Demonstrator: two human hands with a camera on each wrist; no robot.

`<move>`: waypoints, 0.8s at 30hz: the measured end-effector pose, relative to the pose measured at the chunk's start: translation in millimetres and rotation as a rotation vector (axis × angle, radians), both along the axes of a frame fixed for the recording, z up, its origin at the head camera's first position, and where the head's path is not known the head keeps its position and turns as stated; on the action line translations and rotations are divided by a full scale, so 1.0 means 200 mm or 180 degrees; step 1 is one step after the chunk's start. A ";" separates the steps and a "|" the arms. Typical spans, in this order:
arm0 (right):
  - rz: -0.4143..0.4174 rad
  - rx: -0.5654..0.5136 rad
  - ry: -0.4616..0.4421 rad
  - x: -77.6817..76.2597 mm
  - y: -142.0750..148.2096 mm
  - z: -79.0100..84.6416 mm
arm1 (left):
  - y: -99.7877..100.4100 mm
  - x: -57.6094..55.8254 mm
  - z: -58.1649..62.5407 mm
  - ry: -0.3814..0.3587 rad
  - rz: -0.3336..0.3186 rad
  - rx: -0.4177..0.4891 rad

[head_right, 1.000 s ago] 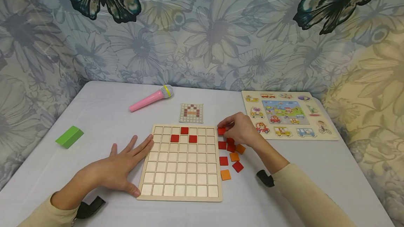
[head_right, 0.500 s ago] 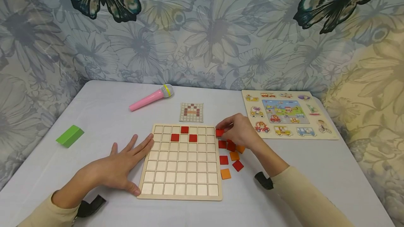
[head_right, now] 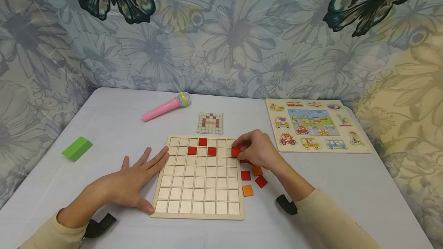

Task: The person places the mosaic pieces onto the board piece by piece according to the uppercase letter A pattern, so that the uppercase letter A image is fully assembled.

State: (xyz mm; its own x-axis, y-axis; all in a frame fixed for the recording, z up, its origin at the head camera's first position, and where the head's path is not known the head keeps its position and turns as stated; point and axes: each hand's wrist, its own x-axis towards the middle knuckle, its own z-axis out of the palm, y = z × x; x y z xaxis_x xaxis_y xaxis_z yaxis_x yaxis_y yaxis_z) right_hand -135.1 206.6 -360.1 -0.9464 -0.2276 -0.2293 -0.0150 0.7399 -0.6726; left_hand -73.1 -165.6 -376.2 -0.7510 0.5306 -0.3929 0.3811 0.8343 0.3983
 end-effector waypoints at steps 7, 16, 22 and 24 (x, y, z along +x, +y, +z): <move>0.0095 -0.0039 0.0056 0.01 -0.02 0.00 | 0.00 0.00 0.00 -0.0002 0.0004 -0.0008; 0.0075 -0.0171 -0.0077 0.03 -0.06 -0.01 | 0.00 0.00 -0.01 -0.0001 -0.0004 0.0008; 0.0136 -0.0171 -0.0135 0.04 -0.09 -0.02 | 0.00 0.00 -0.01 0.0015 0.0002 0.0011; 0.0172 -0.0143 -0.0114 0.05 -0.10 -0.02 | 0.00 0.01 -0.01 0.0023 0.0001 0.0014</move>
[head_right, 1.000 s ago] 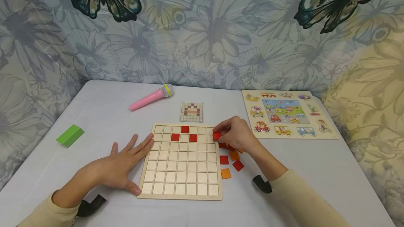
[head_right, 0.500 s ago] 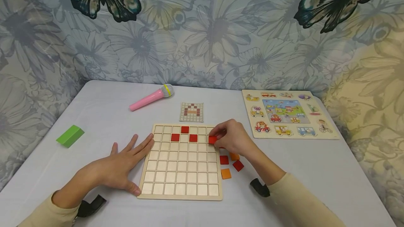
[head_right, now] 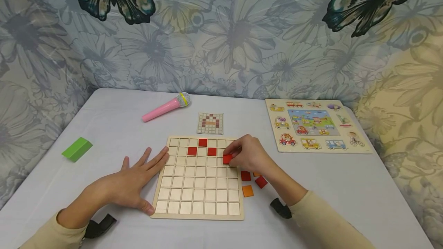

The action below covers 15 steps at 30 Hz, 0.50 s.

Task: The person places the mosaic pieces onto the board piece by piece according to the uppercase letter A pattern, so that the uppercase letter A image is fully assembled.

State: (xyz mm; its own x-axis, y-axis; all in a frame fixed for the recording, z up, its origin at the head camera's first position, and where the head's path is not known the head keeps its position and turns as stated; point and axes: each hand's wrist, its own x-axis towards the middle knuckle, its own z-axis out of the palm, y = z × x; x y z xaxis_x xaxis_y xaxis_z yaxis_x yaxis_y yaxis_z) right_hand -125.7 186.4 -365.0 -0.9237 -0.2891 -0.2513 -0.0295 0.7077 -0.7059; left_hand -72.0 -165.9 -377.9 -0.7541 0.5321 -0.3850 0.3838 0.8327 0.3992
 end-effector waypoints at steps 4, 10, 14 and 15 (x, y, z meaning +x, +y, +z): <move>0.0036 0.0044 0.0047 0.00 -0.02 0.00 | 0.00 0.00 0.00 0.0012 -0.0001 0.0002; 0.0028 0.0110 -0.0017 0.00 -0.05 -0.01 | 0.00 0.00 0.00 0.0002 0.0004 -0.0022; 0.0055 0.0172 -0.0027 0.00 -0.06 -0.01 | 0.00 0.00 0.00 -0.0003 0.0001 -0.0013; 0.0066 0.0190 -0.0021 0.00 -0.06 -0.01 | 0.00 0.00 0.00 -0.0007 0.0004 -0.0016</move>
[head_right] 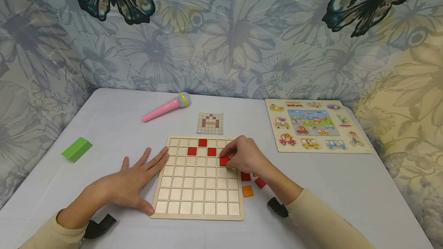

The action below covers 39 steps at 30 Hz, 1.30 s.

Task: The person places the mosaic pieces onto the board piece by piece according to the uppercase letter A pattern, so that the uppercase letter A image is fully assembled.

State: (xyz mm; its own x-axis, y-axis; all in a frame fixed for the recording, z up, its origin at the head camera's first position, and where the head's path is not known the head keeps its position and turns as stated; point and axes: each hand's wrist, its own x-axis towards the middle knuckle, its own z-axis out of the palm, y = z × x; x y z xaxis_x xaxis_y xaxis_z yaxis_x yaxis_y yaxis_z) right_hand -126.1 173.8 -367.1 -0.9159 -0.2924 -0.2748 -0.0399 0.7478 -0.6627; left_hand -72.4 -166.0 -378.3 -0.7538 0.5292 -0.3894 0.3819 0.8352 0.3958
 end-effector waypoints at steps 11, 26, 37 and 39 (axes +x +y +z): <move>0.0075 0.0091 0.0014 -0.02 -0.02 0.00 | 0.00 0.00 0.00 0.0008 -0.0004 -0.0014; 0.0122 0.0169 0.0055 -0.02 -0.06 0.01 | 0.00 0.00 0.00 0.0012 -0.0021 -0.0053; 0.0225 0.0198 0.0215 -0.02 -0.05 0.00 | 0.00 -0.01 0.01 0.0025 -0.0055 -0.0047; 0.0237 0.0195 0.0221 -0.02 -0.05 0.00 | 0.00 -0.01 0.01 0.0019 -0.0055 -0.0042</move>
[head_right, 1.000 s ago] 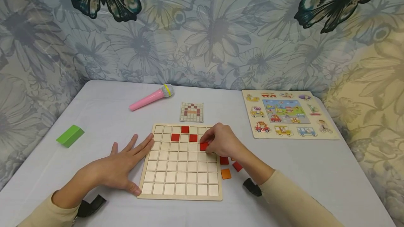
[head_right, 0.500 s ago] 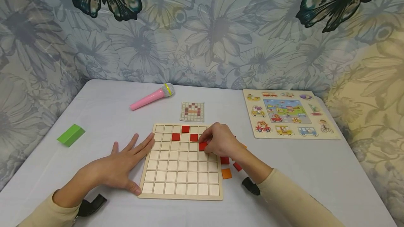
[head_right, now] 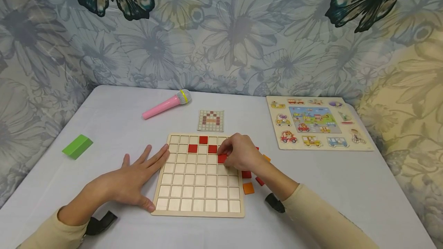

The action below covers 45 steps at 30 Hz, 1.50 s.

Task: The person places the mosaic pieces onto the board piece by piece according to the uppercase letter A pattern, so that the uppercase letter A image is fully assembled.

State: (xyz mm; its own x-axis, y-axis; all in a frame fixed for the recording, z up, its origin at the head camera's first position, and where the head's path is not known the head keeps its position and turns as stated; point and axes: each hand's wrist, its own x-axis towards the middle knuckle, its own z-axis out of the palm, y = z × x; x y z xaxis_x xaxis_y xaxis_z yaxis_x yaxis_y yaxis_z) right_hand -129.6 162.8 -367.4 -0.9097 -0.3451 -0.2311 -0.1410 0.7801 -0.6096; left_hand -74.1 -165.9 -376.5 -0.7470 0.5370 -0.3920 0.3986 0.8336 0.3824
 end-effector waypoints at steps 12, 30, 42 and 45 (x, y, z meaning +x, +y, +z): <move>0.0001 -0.0052 -0.0009 -0.01 0.02 -0.01 | 0.01 0.00 0.00 -0.0025 0.0023 -0.0014; -0.0102 -0.0394 0.0004 -0.02 0.18 0.02 | 0.00 0.00 0.00 -0.0011 0.0026 0.0026; -0.0342 -0.0312 -0.0013 -0.01 0.30 0.04 | 0.00 0.00 0.00 -0.0001 0.0020 0.0045; -0.0373 -0.0305 -0.0049 -0.01 0.31 0.03 | 0.00 0.00 0.00 -0.0001 0.0007 0.0052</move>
